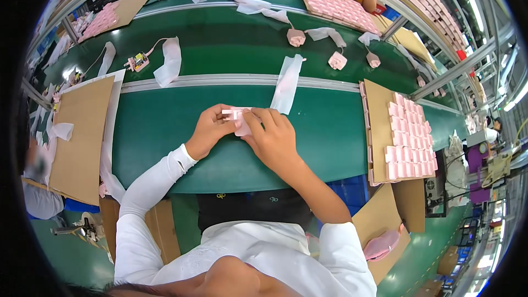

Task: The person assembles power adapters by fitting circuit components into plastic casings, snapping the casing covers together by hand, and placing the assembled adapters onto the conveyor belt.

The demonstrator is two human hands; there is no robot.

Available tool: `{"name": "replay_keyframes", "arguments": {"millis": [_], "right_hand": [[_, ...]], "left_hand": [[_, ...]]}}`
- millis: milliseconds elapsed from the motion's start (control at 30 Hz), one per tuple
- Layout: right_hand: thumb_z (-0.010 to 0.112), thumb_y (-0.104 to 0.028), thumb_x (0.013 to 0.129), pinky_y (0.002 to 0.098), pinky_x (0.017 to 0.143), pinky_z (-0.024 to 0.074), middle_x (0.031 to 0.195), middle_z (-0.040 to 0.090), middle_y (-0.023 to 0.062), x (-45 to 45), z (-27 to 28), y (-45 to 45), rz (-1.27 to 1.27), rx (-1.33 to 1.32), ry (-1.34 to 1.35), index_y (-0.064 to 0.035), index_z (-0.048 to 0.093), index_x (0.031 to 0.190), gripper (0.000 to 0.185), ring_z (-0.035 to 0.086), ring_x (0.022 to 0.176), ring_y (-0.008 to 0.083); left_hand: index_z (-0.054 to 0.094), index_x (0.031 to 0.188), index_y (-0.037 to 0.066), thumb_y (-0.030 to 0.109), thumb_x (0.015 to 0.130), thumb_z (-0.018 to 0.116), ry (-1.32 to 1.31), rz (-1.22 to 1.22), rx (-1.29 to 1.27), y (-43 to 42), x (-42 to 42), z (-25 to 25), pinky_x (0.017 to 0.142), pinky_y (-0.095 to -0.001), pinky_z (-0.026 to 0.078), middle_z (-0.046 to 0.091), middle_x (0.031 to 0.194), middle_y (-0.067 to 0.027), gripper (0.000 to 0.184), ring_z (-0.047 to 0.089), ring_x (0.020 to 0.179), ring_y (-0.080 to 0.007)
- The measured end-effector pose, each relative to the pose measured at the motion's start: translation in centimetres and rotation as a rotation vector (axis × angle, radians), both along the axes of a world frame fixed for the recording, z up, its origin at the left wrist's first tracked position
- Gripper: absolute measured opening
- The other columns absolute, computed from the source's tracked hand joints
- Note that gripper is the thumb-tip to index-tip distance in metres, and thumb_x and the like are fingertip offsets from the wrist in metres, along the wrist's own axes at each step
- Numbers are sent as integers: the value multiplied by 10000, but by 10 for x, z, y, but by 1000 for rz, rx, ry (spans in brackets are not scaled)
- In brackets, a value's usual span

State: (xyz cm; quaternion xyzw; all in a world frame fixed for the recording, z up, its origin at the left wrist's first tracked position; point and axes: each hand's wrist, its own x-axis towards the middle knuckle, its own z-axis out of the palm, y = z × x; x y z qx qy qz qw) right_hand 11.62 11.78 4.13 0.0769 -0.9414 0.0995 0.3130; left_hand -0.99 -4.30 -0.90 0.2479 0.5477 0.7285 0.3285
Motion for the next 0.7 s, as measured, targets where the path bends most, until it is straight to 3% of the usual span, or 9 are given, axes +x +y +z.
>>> {"name": "replay_keyframes", "arguments": {"millis": [100,300,700], "right_hand": [[926,-195,606,398,809,532,1154,684,58,0,-3,0,12,-20,12,-83,691,1164,615,667,997,263],[905,-186,611,396,798,526,1157,676,55,4,-12,1,13,34,92,-83,695,1170,605,656,993,262],[927,-144,584,394,802,554,1140,687,86,0,-19,-7,1,58,197,-63,709,1132,596,667,1003,289]], "left_hand": [[592,1224,-30,40,899,769,55,41,-44,0,-2,-9,916,-304,573,685,1177,-121,376,679,1034,-150],[583,1226,-61,102,888,804,-13,5,12,1,-2,-10,861,-284,578,693,1137,-130,435,677,1005,-152],[611,1167,-42,62,851,793,265,150,2,-7,11,2,825,-270,583,689,1045,-100,380,684,947,-132]]}}
